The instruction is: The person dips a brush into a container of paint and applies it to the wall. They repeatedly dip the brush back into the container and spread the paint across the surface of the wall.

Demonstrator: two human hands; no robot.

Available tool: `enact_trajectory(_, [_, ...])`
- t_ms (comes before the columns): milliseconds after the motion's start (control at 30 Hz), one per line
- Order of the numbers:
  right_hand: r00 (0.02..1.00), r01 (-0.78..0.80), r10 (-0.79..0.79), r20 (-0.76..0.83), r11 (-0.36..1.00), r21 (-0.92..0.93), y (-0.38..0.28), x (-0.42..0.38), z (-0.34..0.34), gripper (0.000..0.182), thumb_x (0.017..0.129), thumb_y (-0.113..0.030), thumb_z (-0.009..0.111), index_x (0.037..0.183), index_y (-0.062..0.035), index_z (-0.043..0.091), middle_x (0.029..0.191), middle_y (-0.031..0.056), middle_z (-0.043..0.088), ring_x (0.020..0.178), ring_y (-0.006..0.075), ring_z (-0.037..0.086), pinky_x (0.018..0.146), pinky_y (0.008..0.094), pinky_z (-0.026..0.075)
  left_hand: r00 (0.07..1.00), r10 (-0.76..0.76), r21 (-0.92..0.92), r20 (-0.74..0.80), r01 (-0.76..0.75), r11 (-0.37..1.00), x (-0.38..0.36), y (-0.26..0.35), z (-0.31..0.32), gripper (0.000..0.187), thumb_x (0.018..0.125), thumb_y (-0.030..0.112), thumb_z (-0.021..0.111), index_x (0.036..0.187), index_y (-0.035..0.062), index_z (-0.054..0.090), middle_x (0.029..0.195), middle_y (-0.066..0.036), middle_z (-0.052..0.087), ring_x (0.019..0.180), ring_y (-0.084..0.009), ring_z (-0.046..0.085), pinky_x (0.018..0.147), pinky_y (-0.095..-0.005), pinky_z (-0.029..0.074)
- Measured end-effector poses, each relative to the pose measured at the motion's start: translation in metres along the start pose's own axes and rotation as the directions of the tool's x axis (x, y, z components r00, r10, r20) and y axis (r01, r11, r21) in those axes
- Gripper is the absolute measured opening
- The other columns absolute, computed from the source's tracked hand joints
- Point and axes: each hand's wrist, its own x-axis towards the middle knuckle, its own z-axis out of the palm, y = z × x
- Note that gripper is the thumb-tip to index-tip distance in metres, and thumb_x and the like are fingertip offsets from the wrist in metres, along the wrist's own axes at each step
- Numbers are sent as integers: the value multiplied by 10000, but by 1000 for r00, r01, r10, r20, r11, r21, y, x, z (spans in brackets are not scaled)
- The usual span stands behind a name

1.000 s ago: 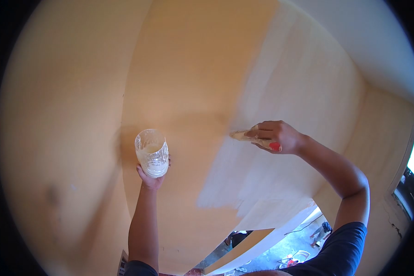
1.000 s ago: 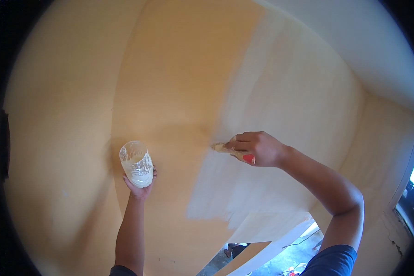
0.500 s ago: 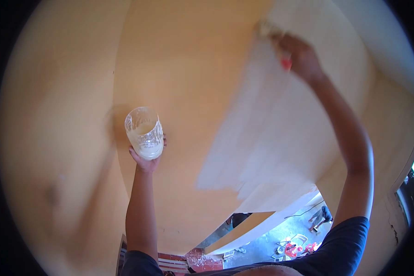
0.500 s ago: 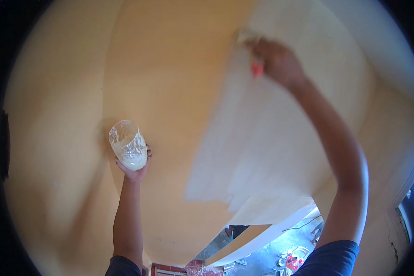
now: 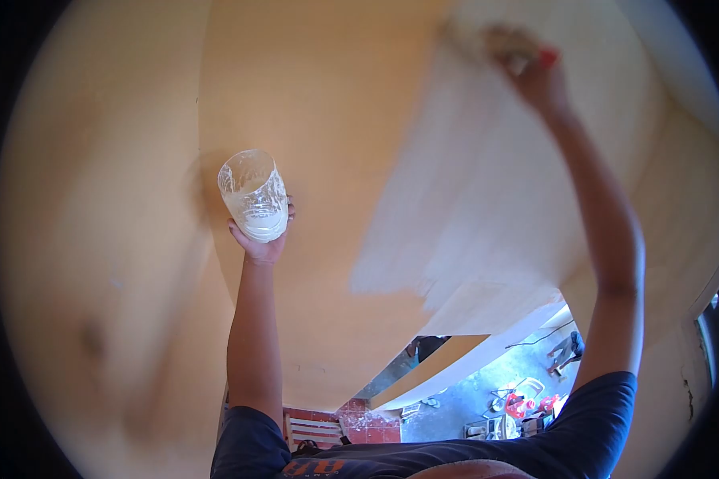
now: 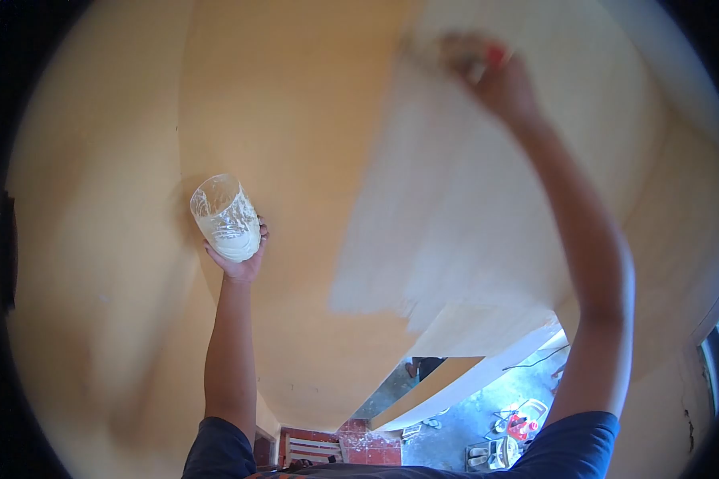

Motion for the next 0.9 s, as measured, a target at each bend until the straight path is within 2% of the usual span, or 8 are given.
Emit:
enact_trajectory(33, [954, -280, 300, -5, 882, -378, 30, 22, -24, 219, 788, -46, 668, 1007, -46, 649, 1059, 82, 648, 946, 191, 628, 780, 304, 518, 1000, -10, 10, -2, 10, 1000, 0, 0, -1, 949, 635, 802, 534, 1265, 97, 441, 1098, -128, 536, 943, -243, 512, 793, -335, 445])
enact_trajectory(133, [950, 141, -226, -217, 928, -346, -15, 60, -40, 56, 847, -45, 593, 838, -15, 546, 860, 91, 651, 732, 157, 610, 618, 293, 504, 998, -12, 25, 56, 11, 1000, 0, 2, -5, 944, 629, 795, 551, 1252, 92, 451, 1096, -131, 540, 935, -247, 519, 780, -331, 458])
enact_trajectory(233, [955, -214, 288, 71, 835, -507, -32, 13, -13, 298, 754, -50, 652, 1052, -51, 639, 1078, 107, 638, 969, 253, 622, 819, 333, 514, 998, -42, 24, 40, 41, 999, 0, 3, -6, 956, 618, 788, 572, 1254, 87, 445, 1098, -136, 538, 929, -252, 522, 764, -332, 467])
enact_trajectory(267, [983, 183, -162, 86, 900, -396, -36, -18, 6, 373, 725, -50, 624, 1097, -76, 630, 1084, 117, 633, 991, 297, 606, 848, 365, 506, 999, -25, 9, 35, 25, 1000, 0, 2, -7, 960, 626, 805, 538, 1267, 97, 442, 1106, -140, 535, 939, -249, 518, 768, -328, 457])
enact_trajectory(433, [834, 420, -342, 434, 903, -95, -172, -224, 98, 331, 755, -146, 556, 1076, -88, 612, 965, 29, 625, 919, 145, 612, 831, 303, 506, 996, -67, 26, 59, 65, 998, -5, -1, -7, 955, 631, 799, 542, 1288, 115, 429, 1112, -134, 535, 942, -253, 519, 747, -322, 461])
enact_trajectory(567, [789, -277, 96, 607, 937, 212, -300, -383, 137, 331, 793, -177, 542, 1110, -95, 585, 971, 57, 623, 858, 224, 615, 722, 342, 509, 997, -8, 1, 72, 8, 1000, -1, 1, -1, 930, 621, 742, 621, 1293, 132, 415, 1107, -101, 537, 939, -245, 516, 728, -327, 466])
enact_trajectory(667, [520, -718, 400, 755, 683, 134, -380, -445, 138, 353, 811, -208, 579, 1161, -163, 587, 1002, 74, 622, 861, 256, 607, 738, 373, 503, 999, 39, -55, 29, -37, 998, 2, 0, -3, 898, 623, 699, 656, 1275, 122, 437, 1077, -109, 546, 906, -243, 532, 734, -349, 480])
enact_trajectory(900, [94, -994, 867, 490, 53, 96, -494, -505, 101, 263, 810, -292, 634, 1003, -117, 671, 955, 95, 669, 847, 294, 654, 750, 389, 529, 999, 34, 8, 6, -34, 999, -7, -2, 1, 891, 656, 716, 618, 1280, 108, 429, 1078, -104, 546, 897, -239, 533, 745, -338, 475])
